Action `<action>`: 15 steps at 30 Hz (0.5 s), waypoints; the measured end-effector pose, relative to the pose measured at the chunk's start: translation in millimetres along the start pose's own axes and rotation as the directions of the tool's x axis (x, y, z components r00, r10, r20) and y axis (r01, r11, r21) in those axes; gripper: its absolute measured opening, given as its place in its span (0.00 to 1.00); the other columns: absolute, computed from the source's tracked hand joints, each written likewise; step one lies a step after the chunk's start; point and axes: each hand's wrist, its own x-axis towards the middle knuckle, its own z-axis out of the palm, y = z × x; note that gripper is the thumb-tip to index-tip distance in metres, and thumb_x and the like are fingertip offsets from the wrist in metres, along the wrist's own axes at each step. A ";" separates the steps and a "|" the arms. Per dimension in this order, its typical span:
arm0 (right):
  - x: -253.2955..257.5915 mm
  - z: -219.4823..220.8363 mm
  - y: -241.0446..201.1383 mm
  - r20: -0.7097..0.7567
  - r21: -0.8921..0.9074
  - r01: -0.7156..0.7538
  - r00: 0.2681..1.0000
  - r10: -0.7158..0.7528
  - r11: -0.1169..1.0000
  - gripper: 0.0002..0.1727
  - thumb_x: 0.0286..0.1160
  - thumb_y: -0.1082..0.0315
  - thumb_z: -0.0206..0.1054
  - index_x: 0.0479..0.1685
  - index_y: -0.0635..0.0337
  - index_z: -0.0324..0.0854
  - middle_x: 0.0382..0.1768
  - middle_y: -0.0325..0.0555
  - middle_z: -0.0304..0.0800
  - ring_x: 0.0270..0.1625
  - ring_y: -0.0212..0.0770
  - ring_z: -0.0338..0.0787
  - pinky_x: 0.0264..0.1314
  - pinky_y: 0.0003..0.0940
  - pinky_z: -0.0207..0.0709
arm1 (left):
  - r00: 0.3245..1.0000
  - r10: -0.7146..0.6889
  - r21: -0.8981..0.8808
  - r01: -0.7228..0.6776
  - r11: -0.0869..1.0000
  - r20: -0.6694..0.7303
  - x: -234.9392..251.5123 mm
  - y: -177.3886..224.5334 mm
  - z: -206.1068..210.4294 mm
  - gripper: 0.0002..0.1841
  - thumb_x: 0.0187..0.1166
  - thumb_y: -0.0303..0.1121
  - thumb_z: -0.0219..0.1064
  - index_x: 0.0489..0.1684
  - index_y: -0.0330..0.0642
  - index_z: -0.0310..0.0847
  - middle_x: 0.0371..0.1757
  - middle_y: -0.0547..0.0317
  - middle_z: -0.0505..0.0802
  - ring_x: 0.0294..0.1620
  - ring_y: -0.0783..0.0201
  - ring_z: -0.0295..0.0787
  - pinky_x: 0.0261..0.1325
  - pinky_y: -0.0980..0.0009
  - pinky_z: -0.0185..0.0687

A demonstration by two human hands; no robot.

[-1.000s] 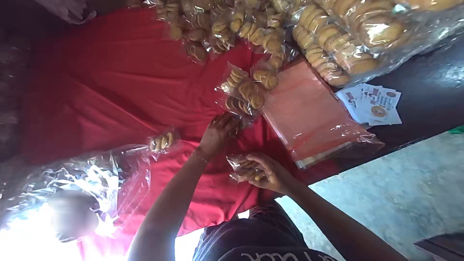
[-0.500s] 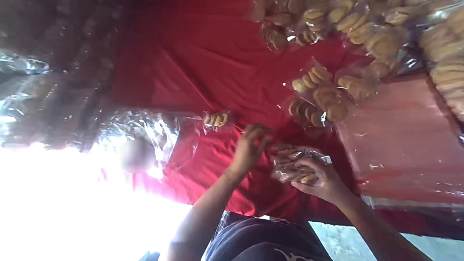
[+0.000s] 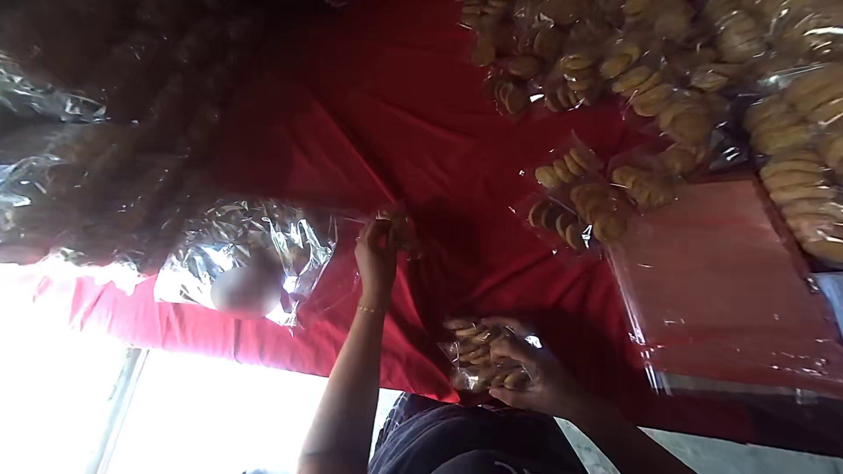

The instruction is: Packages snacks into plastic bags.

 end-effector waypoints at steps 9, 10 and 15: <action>8.2 -21.8 -0.2 0.063 -0.161 0.031 0.998 -0.021 0.987 0.22 0.67 0.43 0.75 0.45 0.52 0.85 0.76 0.56 0.76 0.87 0.47 0.65 0.89 0.43 0.55 | 0.462 0.498 -0.317 -0.416 0.852 0.734 -7.9 37.3 21.7 0.28 0.73 0.27 0.73 0.75 0.35 0.77 0.64 0.44 0.91 0.68 0.49 0.86 0.75 0.50 0.76; 8.5 -23.0 1.6 0.032 -0.188 0.037 0.999 -0.032 0.981 0.23 0.66 0.41 0.75 0.45 0.50 0.85 0.78 0.55 0.74 0.87 0.47 0.63 0.89 0.44 0.56 | 0.422 0.505 -0.401 -0.314 0.861 0.753 -12.4 36.9 25.2 0.22 0.73 0.26 0.73 0.67 0.34 0.83 0.63 0.46 0.91 0.68 0.54 0.85 0.75 0.56 0.77; 5.5 -34.0 4.8 -0.032 -0.345 0.018 0.999 -0.031 0.938 0.25 0.63 0.31 0.72 0.51 0.33 0.84 0.94 0.57 0.36 0.96 0.54 0.34 0.95 0.51 0.44 | 0.228 0.440 -0.486 0.219 0.846 0.869 -20.7 33.4 43.6 0.22 0.73 0.23 0.65 0.68 0.36 0.76 0.47 0.58 0.88 0.45 0.74 0.85 0.53 0.74 0.84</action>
